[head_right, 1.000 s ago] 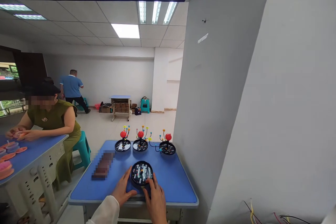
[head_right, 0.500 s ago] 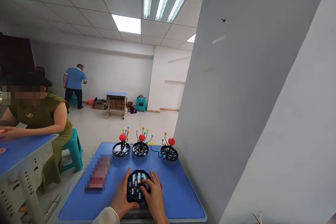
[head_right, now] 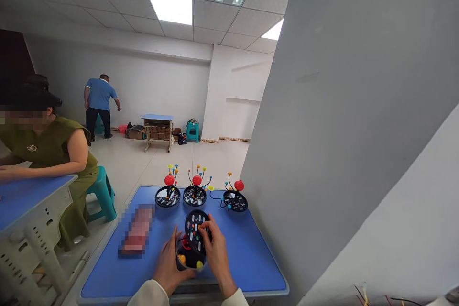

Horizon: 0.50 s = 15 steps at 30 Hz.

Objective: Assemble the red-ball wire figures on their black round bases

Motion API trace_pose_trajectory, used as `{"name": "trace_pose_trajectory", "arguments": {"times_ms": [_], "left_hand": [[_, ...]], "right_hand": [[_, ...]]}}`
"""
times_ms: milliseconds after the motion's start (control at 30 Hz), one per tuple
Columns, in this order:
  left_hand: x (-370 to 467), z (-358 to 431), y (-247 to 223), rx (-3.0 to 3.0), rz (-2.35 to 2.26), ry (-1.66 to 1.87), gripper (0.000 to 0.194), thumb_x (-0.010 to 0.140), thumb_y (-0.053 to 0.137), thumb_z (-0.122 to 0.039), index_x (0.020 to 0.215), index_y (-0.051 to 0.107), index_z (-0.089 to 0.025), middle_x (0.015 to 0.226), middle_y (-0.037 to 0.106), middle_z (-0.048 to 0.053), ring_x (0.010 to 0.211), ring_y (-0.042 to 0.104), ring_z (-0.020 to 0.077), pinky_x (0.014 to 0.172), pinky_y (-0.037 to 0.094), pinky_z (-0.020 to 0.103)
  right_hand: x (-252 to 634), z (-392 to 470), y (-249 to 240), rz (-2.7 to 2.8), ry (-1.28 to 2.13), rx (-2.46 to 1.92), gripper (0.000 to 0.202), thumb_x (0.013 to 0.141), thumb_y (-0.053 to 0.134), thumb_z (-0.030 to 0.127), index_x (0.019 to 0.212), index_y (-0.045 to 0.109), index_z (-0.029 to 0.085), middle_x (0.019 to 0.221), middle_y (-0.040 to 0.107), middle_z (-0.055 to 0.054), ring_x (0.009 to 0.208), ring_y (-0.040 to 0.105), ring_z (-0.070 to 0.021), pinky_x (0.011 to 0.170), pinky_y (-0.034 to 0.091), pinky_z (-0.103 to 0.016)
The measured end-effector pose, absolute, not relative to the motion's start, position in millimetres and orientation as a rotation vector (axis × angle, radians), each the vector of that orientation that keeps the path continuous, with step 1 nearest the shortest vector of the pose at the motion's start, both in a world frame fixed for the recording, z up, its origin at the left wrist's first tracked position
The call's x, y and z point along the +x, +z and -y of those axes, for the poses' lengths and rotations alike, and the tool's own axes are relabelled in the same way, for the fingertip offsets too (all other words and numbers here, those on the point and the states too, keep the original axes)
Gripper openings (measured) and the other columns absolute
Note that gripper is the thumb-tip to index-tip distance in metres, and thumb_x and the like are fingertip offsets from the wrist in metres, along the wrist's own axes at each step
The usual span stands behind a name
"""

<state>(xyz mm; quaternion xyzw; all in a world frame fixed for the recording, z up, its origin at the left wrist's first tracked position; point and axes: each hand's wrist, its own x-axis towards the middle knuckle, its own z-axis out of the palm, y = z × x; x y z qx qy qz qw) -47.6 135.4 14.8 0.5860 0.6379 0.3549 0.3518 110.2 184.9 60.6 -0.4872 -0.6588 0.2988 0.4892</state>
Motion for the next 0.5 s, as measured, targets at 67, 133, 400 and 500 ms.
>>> {"name": "trace_pose_trajectory", "arguments": {"times_ms": [67, 133, 400, 500], "left_hand": [[-46.9, -131.5, 10.4, 1.500, -1.669, 0.951, 0.126, 0.048, 0.077, -0.017, 0.155, 0.010, -0.014, 0.153, 0.045, 0.018, 0.142, 0.038, 0.0335, 0.119, 0.027, 0.043], [-49.7, -124.9, -1.0, 1.492, -1.690, 1.034, 0.121, 0.049, 0.075, -0.016, 0.153, 0.014, -0.013, 0.153, 0.045, 0.018, 0.141, 0.040, 0.0333, 0.117, 0.031, 0.043], [-97.4, -76.9, -52.0, 1.505, -1.812, 1.220, 0.116, 0.054, 0.075, -0.022, 0.152, 0.013, -0.027, 0.147, 0.054, 0.012, 0.135, 0.049, 0.0385, 0.110, 0.044, 0.054], [-105.6, -61.7, -49.0, 1.509, -1.888, 1.246, 0.117, 0.059, 0.074, -0.029, 0.153, 0.005, -0.027, 0.152, 0.048, 0.015, 0.137, 0.047, 0.0392, 0.108, 0.046, 0.053]], "right_hand": [[123.4, -191.1, 62.8, 1.533, 0.697, -1.181, 0.036, 0.083, 0.056, 0.055, 0.080, 0.070, 0.022, 0.119, 0.074, -0.013, 0.125, 0.058, -0.0341, 0.100, 0.046, -0.040], [140.4, -194.4, 59.2, 1.521, 0.642, -1.225, 0.040, 0.082, 0.056, 0.058, 0.082, 0.070, 0.021, 0.117, 0.074, -0.014, 0.127, 0.057, -0.0356, 0.102, 0.045, -0.043], [149.5, -181.6, 9.0, 1.756, 0.459, -1.442, 0.023, 0.088, 0.053, 0.037, 0.079, 0.070, 0.024, 0.117, 0.073, -0.012, 0.132, 0.053, -0.0317, 0.100, 0.047, -0.043], [122.2, -176.4, 7.3, 1.866, 0.432, -1.410, 0.022, 0.088, 0.053, 0.032, 0.081, 0.073, 0.025, 0.129, 0.069, -0.011, 0.133, 0.052, -0.0302, 0.106, 0.043, -0.046]]}}
